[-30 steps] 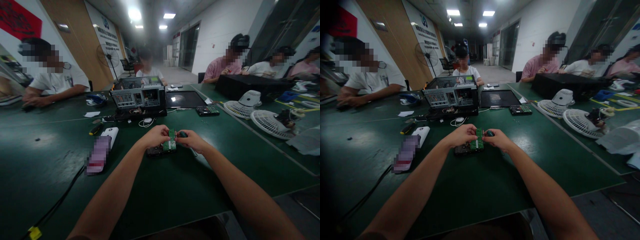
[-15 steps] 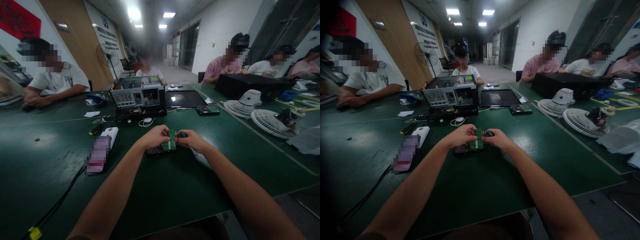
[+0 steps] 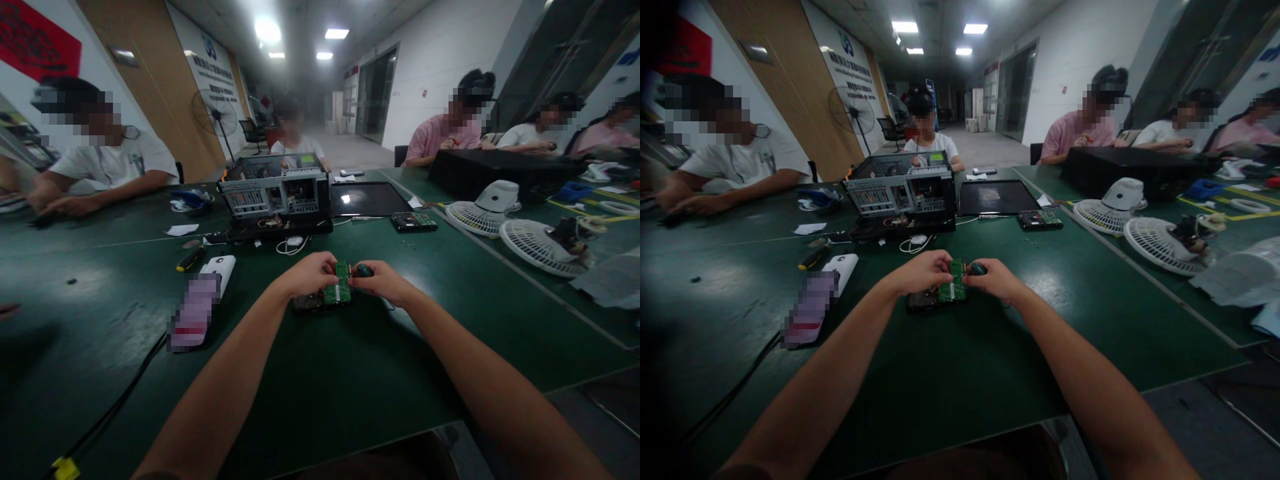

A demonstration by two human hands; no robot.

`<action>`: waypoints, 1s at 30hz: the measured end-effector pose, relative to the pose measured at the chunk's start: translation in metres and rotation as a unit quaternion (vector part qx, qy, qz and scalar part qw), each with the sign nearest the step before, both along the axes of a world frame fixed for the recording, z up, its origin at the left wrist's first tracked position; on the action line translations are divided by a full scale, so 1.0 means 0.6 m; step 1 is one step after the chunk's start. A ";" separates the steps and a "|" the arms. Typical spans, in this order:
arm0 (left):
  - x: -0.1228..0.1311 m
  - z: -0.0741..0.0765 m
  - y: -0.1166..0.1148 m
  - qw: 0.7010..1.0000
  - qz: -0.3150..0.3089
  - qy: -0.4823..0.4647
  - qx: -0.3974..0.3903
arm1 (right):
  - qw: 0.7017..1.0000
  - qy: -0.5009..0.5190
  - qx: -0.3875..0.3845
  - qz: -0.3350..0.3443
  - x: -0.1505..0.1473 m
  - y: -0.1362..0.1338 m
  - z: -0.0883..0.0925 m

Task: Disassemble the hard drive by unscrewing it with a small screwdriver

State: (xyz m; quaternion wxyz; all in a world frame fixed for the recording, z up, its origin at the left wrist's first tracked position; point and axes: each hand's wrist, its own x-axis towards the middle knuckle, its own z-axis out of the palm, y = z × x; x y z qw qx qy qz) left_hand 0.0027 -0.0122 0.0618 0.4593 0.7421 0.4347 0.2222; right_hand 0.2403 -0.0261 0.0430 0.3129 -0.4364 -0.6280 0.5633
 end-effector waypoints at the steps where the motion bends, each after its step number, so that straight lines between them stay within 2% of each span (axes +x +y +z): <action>1: 0.000 0.000 0.000 1.000 0.003 0.001 0.001 | 1.000 0.000 0.001 -0.005 -0.001 -0.001 0.000; 9: 0.005 -0.005 0.000 1.000 0.006 -0.011 0.006 | 0.999 -0.001 0.031 -0.039 -0.006 -0.001 -0.011; 17: 0.004 -0.009 0.000 0.998 0.054 0.036 0.022 | 0.992 -0.066 0.103 -0.041 -0.007 0.011 -0.032; 21: 0.005 -0.005 -0.001 0.995 0.066 0.068 0.039 | 0.987 -0.125 0.099 -0.031 -0.007 0.010 -0.029; 30: 0.007 0.004 -0.002 0.984 0.085 0.122 0.095 | 0.988 -0.136 0.065 -0.028 -0.007 0.007 -0.026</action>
